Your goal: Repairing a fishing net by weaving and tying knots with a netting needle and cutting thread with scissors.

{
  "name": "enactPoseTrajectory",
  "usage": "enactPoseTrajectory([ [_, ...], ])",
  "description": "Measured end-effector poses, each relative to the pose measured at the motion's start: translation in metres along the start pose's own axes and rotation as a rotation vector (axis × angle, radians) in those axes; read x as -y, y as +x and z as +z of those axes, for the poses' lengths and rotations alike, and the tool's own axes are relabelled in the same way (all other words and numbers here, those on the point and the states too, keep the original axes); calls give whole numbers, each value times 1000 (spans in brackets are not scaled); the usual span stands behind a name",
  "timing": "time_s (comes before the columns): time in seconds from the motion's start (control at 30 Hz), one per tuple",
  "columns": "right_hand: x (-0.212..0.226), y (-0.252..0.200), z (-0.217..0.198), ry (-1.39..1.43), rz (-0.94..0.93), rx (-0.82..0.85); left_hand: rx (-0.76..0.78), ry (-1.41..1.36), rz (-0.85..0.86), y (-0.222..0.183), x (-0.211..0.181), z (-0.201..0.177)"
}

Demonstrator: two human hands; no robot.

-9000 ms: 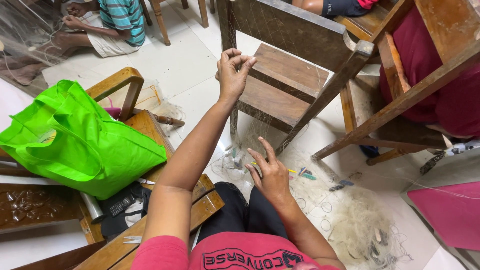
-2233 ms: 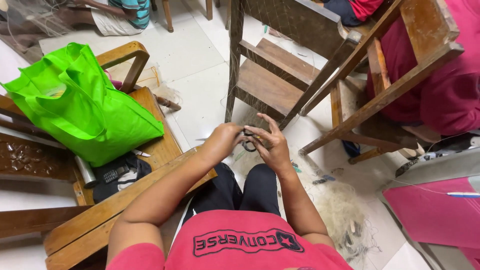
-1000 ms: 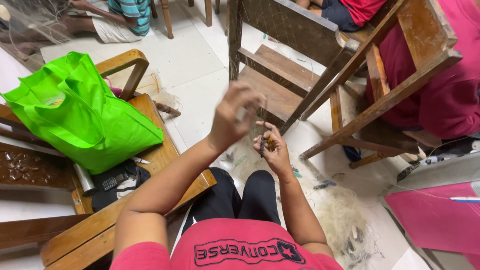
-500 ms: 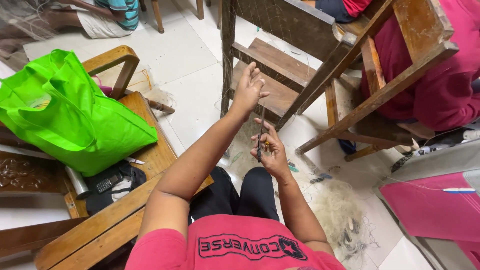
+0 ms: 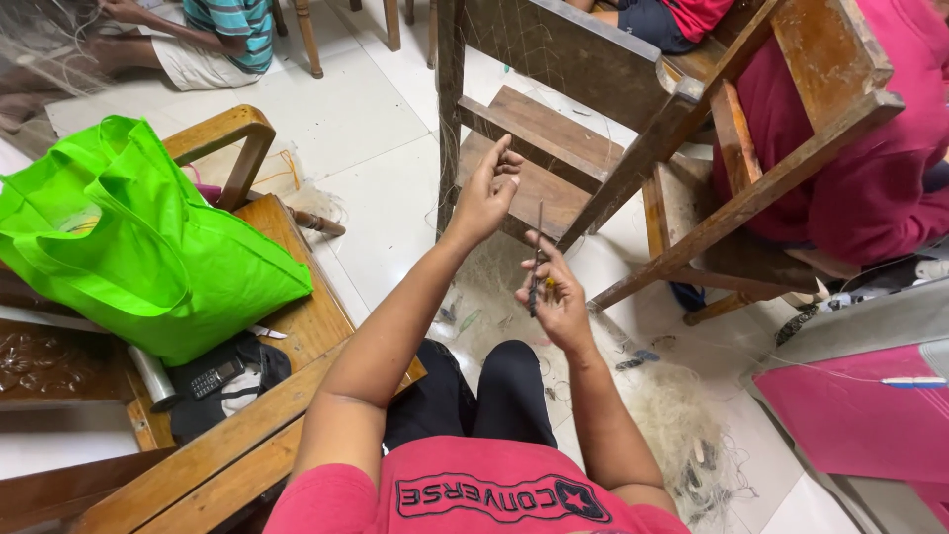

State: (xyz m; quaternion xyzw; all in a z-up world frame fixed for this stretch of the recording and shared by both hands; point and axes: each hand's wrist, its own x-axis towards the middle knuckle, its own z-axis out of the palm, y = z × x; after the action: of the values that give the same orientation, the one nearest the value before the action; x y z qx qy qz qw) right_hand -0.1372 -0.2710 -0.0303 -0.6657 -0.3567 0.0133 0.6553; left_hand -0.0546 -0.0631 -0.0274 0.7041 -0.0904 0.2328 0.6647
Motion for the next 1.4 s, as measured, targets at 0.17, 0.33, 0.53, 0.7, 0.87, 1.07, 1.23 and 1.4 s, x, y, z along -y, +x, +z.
enactPoseTrajectory([
  [0.17,26,25,-27,-214,25,-24,12,41,67,-5,-8,-1],
  [0.33,34,45,-31,338,485,76,90,66,76,-9,-6,1],
  [0.53,41,81,-27,324,562,37,133,-45,93,-13,-17,-4],
  [0.7,39,97,-21,157,587,4,153,22,98,-13,-1,2],
  [0.87,21,102,-14,109,597,-30,180,22,122,-14,-18,-4],
  [1.07,4,111,-12,34,564,-78,189,51,153,-17,-18,-7],
  [1.23,36,121,2,-24,548,-81,182,41,166,-16,-17,-7],
  [1.4,34,122,-6,-199,491,-26,189,47,176,-17,-23,-7],
])
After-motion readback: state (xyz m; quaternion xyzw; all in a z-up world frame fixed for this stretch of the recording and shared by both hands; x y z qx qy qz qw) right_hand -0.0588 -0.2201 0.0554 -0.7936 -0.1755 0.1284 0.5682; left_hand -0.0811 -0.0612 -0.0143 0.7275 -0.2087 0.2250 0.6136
